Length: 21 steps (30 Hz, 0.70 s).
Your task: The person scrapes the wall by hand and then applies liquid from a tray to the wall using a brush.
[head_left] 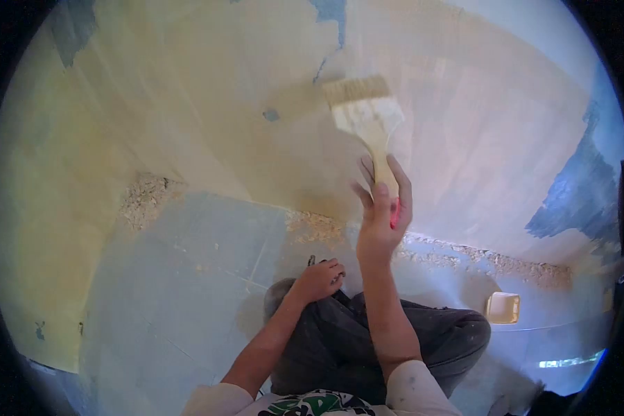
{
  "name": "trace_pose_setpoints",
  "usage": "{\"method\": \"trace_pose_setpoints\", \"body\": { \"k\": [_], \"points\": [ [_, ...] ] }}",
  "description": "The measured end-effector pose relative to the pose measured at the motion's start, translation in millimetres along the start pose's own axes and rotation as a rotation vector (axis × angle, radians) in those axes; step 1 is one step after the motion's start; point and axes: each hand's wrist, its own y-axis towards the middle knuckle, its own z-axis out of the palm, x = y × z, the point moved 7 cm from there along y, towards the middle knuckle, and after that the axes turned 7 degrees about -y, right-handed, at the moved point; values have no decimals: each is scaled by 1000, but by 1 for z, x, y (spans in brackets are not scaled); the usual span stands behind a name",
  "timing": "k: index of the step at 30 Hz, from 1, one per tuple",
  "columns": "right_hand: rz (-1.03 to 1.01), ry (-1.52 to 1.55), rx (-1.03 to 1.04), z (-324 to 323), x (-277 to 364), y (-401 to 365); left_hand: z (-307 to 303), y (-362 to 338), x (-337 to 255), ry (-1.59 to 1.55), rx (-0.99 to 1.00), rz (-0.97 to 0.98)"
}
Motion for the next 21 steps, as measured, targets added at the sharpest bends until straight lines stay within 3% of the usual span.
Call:
{"method": "trace_pose_setpoints", "body": {
  "k": [1, 4, 9, 12, 14, 17, 21],
  "points": [
    [-133, 33, -27, 10, -1, 5, -3, 0, -2, 13, 5, 2],
    [-239, 11, -57, 33, -21, 19, -2, -2, 1, 13, 57, -40],
    [-114, 140, -108, 35, -61, 25, 8, -5, 17, -5, 129, -128],
    [-79, 188, -127, 27, -77, 17, 28, -9, 43, -17, 64, -62],
    [-43, 177, -132, 14, -86, 5, 10, -4, 15, -19, 66, -100],
    [-16, 46, -98, -22, -87, 3, 1, 3, 11, -50, 89, -168],
    [-47, -426, 136, -71, -41, 27, -1, 3, 8, -64, 96, -174]
  ]
}}
